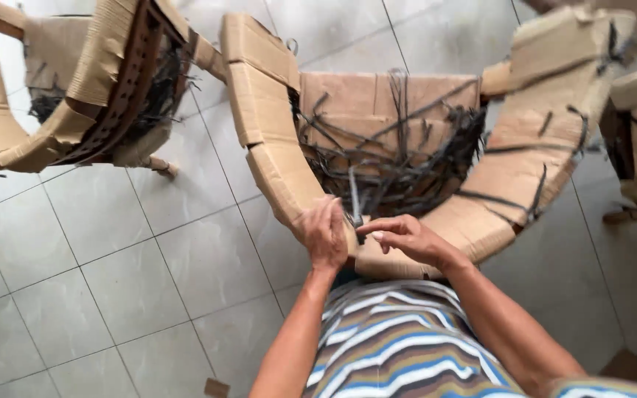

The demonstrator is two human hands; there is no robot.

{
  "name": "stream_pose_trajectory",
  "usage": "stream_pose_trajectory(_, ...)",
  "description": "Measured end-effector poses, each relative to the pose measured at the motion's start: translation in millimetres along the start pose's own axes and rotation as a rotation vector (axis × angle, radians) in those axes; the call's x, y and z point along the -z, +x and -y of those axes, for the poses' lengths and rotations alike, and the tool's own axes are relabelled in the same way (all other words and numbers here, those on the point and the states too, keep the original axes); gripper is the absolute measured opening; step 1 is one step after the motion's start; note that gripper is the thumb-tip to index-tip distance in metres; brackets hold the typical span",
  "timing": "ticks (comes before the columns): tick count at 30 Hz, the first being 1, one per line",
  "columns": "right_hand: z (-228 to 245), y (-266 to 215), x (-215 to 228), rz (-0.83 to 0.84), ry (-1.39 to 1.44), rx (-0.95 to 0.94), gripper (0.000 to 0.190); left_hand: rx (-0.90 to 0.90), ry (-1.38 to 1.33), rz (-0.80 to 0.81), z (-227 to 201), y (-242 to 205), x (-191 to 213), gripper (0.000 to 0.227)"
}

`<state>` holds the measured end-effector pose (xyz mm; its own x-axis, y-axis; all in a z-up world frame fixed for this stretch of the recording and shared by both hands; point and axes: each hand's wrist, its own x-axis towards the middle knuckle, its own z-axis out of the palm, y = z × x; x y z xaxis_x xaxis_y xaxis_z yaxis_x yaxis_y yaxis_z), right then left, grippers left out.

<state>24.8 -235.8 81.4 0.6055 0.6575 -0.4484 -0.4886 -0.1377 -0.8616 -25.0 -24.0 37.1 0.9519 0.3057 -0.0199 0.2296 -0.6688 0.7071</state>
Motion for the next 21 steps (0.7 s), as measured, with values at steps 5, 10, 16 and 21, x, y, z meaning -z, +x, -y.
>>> stream_pose_trajectory(5, 29, -28, -35, -0.007, 0.087, -0.12, 0.028, 0.657, -1.019, 0.384, -71, 1, 30, 0.038)
stream_pose_trajectory(10, 23, -46, -36, -0.121, 0.097, -0.055, 0.026, 0.469, -0.917, 0.364, -84, 12, 42, 0.016)
stream_pose_trajectory(16, 66, -72, -33, -0.412, 0.235, 0.121, 0.048, 0.006, -0.473, 0.57, -115, 0, 30, 0.022)
stream_pose_trajectory(21, 69, -82, -22, -0.611, 0.257, 0.3, 0.024, -0.296, -0.263, 0.622, -112, -25, 4, 0.033)
